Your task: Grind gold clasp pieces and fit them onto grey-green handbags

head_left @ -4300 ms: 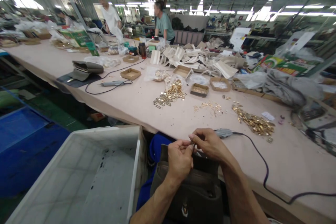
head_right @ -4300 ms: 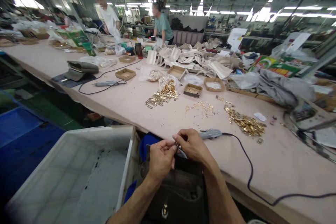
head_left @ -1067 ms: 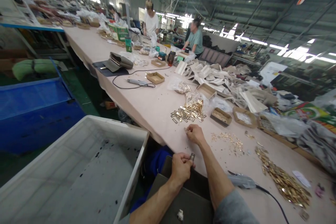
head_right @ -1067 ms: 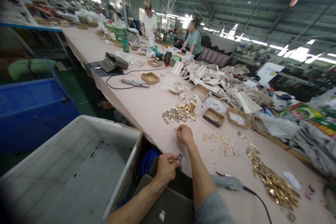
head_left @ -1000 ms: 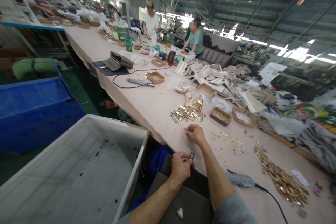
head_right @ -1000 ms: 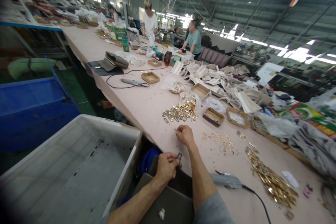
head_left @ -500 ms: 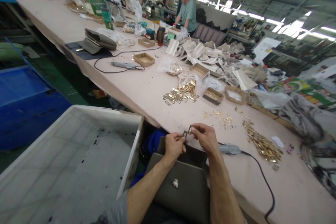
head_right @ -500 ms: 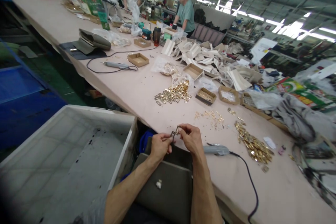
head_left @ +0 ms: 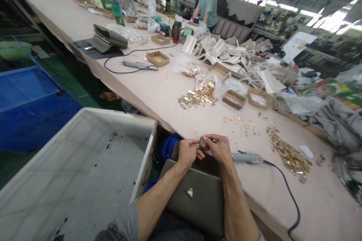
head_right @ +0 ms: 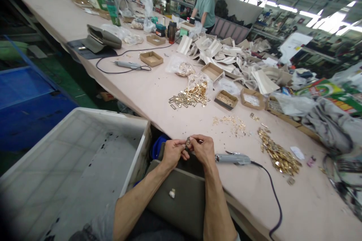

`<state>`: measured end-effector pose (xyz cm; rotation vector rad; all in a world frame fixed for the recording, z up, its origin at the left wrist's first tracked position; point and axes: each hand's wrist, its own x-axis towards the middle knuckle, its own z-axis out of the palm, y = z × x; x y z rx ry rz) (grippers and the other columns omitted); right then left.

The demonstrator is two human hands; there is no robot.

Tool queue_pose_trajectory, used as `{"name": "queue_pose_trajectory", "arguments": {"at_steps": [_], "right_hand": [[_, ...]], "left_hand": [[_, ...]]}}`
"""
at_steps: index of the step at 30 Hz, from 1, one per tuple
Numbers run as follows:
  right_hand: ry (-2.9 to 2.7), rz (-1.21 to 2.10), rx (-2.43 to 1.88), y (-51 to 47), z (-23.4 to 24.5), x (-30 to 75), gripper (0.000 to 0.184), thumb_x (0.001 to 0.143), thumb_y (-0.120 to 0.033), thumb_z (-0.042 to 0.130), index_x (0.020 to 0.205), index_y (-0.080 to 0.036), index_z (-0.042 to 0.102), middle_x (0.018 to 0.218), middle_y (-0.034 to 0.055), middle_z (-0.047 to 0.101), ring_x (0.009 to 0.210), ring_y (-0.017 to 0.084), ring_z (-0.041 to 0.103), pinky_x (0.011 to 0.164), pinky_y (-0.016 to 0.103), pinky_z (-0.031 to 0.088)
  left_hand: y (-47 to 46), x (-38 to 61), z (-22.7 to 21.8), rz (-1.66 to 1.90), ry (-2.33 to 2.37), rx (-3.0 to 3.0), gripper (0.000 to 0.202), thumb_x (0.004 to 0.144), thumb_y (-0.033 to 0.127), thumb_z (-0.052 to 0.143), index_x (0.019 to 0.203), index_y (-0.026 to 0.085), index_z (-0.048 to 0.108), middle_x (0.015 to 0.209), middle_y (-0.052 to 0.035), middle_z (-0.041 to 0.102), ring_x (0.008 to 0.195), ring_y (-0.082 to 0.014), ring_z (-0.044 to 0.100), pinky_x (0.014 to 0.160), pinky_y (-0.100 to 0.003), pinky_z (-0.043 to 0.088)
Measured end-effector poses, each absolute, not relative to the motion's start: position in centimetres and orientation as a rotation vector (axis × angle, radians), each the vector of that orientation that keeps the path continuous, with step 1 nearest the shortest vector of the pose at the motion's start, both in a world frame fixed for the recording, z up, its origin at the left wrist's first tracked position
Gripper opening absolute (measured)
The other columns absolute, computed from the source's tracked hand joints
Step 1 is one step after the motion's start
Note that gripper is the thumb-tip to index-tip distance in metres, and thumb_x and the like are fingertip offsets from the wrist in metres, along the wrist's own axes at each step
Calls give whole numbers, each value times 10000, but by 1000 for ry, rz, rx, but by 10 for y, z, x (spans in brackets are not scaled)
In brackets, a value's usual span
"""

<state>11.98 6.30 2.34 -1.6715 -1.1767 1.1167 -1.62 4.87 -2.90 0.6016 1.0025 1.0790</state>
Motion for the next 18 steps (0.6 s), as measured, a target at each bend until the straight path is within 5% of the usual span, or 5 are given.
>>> {"name": "queue_pose_trajectory", "arguments": {"at_steps": [18], "right_hand": [[-1257, 1014, -1703, 62, 16, 118, 436, 736, -522, 847, 932, -132, 845, 732, 106, 788, 601, 217, 715, 588, 318, 597]], "left_hand": [[46, -20, -33, 1136, 931, 678, 401, 802, 241, 636, 1060, 13, 843, 731, -130, 795, 473, -150, 690, 452, -214, 545]]}}
